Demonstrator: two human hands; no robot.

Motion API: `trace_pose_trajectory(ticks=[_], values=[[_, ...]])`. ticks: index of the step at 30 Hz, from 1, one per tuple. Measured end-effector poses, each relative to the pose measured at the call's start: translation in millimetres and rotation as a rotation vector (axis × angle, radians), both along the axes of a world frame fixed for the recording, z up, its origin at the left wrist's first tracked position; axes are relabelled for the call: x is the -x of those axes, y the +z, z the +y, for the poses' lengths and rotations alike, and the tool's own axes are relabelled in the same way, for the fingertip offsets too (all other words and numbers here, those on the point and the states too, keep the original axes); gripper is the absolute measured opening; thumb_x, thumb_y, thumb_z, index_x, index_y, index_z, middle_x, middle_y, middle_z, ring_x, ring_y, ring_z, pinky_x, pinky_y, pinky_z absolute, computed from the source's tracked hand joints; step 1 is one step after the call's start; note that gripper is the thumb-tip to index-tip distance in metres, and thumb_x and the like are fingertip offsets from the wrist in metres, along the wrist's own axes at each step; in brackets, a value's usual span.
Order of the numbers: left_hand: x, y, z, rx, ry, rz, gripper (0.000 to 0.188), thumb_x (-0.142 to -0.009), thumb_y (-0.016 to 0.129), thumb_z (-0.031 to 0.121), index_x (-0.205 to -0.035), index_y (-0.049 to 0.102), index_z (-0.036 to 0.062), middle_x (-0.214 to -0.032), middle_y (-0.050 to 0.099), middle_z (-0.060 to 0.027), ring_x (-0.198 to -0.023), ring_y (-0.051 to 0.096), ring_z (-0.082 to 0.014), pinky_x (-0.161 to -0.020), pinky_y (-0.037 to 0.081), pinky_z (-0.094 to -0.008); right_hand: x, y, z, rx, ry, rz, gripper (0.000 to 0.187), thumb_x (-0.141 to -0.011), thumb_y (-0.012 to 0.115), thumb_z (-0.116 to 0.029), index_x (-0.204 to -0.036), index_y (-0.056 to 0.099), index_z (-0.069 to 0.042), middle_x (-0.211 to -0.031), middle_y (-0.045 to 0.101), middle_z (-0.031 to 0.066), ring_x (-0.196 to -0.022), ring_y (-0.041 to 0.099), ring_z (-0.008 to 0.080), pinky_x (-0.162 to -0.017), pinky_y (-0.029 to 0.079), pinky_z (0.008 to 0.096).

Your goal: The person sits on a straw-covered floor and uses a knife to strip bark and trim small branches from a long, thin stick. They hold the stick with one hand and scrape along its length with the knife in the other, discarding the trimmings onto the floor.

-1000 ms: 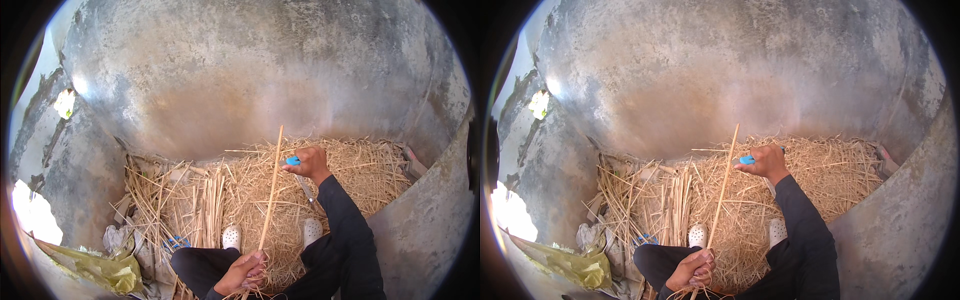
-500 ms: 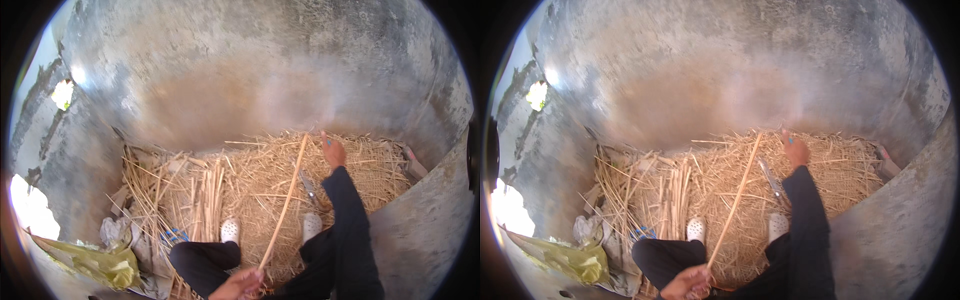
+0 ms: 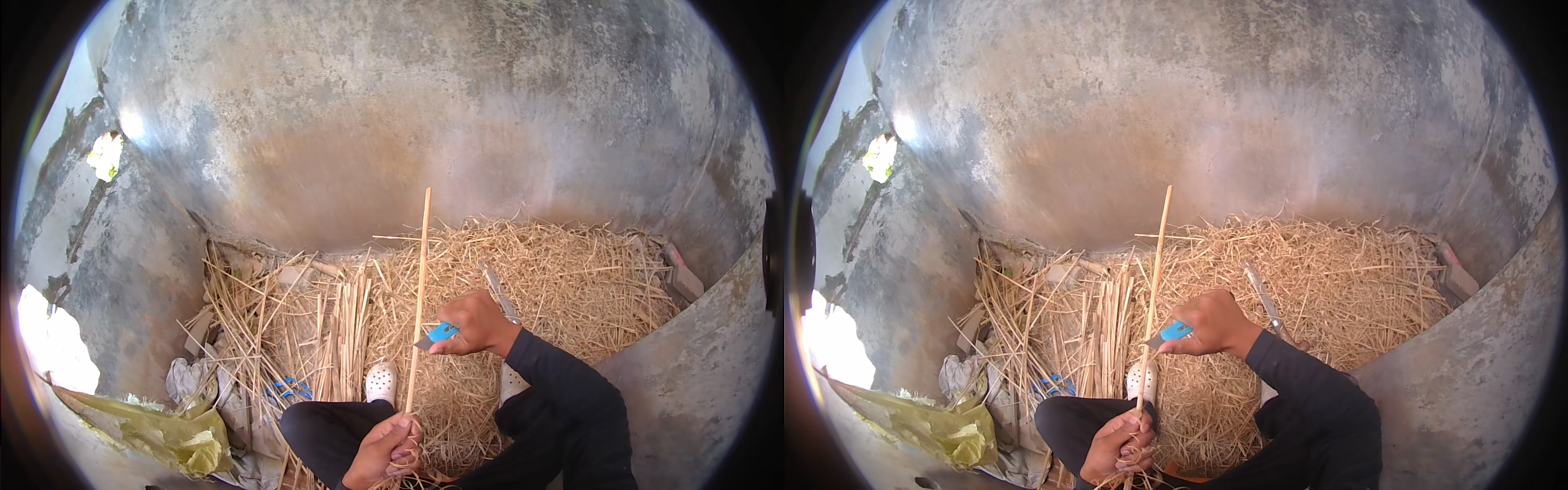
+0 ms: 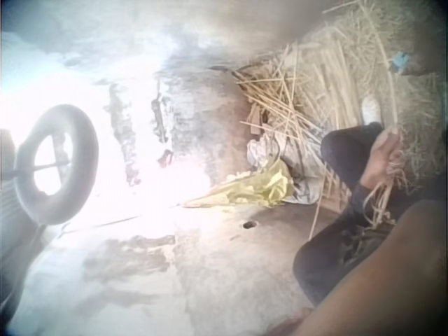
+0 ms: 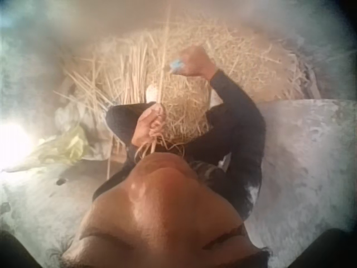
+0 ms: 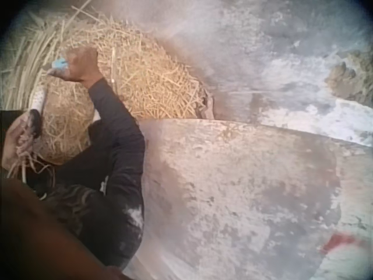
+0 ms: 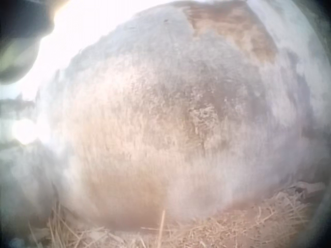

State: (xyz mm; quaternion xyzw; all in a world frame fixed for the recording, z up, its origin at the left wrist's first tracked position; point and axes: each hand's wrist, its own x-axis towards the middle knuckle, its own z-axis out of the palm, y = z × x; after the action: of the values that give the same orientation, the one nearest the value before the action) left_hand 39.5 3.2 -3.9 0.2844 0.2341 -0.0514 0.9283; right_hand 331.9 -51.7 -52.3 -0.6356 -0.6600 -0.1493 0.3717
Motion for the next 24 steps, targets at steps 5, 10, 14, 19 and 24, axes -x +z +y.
trace_pose_trajectory(ticks=[5,10,14,19,24], values=[[1.4,-6.0,-13.8,-0.07,-0.011,0.102,0.025,-0.105,0.042,0.03,-0.098,0.046,0.0066,-0.061,0.032,0.0031,-0.045,0.026,-0.0044,-0.043,0.028,-0.0205,-27.4,-12.3,-1.4,0.11,-0.277,0.048,0.064,-0.081,0.054,-0.074,-0.059,0.058,-0.015,-0.047,0.052,0.0046,-0.041,0.055,0.0232,-0.042,0.041,0.0371],[-5.9,2.3,-24.3,-0.183,-0.13,0.149,0.023,-0.105,0.043,0.029,-0.1,0.046,0.0069,-0.061,0.031,0.0034,-0.045,0.027,-0.0051,-0.041,0.025,-0.0199,-78.1,-14.0,-7.0,-0.037,-0.395,-0.155,0.069,-0.083,0.048,-0.076,-0.056,0.055,-0.013,-0.043,0.048,0.0049,-0.037,0.051,0.0222,-0.039,0.039,0.037],[-8.5,0.1,-24.5,-0.129,-0.165,0.187,0.02,-0.104,0.044,0.027,-0.098,0.047,0.0079,-0.06,0.031,0.0037,-0.045,0.027,-0.0049,-0.04,0.025,-0.0195,-129.8,-39.5,-12.1,0.121,-0.813,0.04,0.075,-0.087,0.041,-0.075,-0.068,0.065,-0.007,-0.057,0.06,0.0133,-0.054,0.062,0.0295,-0.051,0.046,0.0437],[19.3,-13.3,-22.0,-0.273,-0.196,0.217,0.021,-0.104,0.044,0.027,-0.096,0.047,0.0084,-0.061,0.032,0.0035,-0.046,0.028,-0.0047,-0.04,0.026,-0.0193,-171.0,-37.9,-72.1,0.237,-1.2,0.56,0.084,-0.091,0.033,-0.074,-0.082,0.07,0.002,-0.074,0.066,0.0221,-0.072,0.065,0.0386,-0.067,0.049,0.0484],[-14.3,9.0,-1.4,-0.331,-0.154,0.129,0.023,-0.104,0.045,0.031,-0.097,0.047,0.0096,-0.064,0.031,0.0043,-0.052,0.029,-0.0039,-0.042,0.028,-0.0195,-133.9,-36.6,-31.5,0.231,-0.706,0.522,0.07,-0.089,0.046,-0.069,-0.077,0.07,-0.004,-0.064,0.064,0.0145,-0.061,0.063,0.0337,-0.061,0.048,0.0435]])
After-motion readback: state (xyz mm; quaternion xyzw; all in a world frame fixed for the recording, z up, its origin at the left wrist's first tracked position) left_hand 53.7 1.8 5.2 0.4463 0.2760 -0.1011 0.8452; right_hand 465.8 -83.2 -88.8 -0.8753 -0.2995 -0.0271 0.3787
